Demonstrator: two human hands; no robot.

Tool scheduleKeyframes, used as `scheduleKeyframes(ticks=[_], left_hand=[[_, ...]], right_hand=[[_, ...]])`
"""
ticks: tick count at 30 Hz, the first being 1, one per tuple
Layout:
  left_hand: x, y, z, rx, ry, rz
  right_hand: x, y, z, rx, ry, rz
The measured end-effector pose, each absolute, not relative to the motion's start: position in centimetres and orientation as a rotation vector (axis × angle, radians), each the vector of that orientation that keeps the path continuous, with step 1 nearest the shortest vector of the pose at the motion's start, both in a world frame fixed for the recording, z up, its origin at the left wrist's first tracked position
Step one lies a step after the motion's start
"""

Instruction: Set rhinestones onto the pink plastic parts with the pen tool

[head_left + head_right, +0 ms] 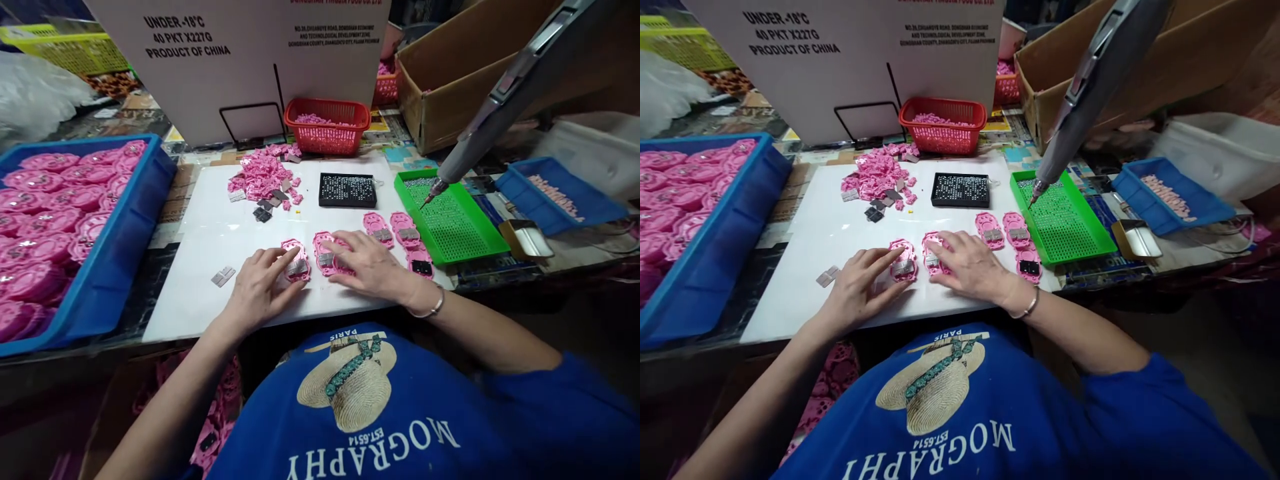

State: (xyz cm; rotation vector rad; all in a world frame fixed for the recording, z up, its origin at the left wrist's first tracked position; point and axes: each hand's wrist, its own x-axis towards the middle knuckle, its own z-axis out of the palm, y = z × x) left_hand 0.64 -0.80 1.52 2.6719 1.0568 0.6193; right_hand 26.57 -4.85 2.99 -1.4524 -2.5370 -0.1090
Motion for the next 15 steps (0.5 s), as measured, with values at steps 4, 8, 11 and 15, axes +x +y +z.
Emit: scheduleKeyframes(ticks=[4,8,11,15], left_hand=[[3.0,-1.5,1.1,2.719,1.043,0.681],[7.1,-1.8,0.3,2.779,0.971,0.513],[9.1,-1.8,-0.1,2.810,1.001,0.381],[8.1,-1.7,-0.3,2.846,1.095,0.332]], right_hand=[[30.9,-5.6,3.6,-1.945,-2.373,-0.256],[32.5,-5.7,2.3,-2.234,-2.341,-0.185],[31.6,-5.4,1.1,-2.154,-2.362,-0.168],[29.7,-5.6,0.6,-2.000,-2.374,-0.186]])
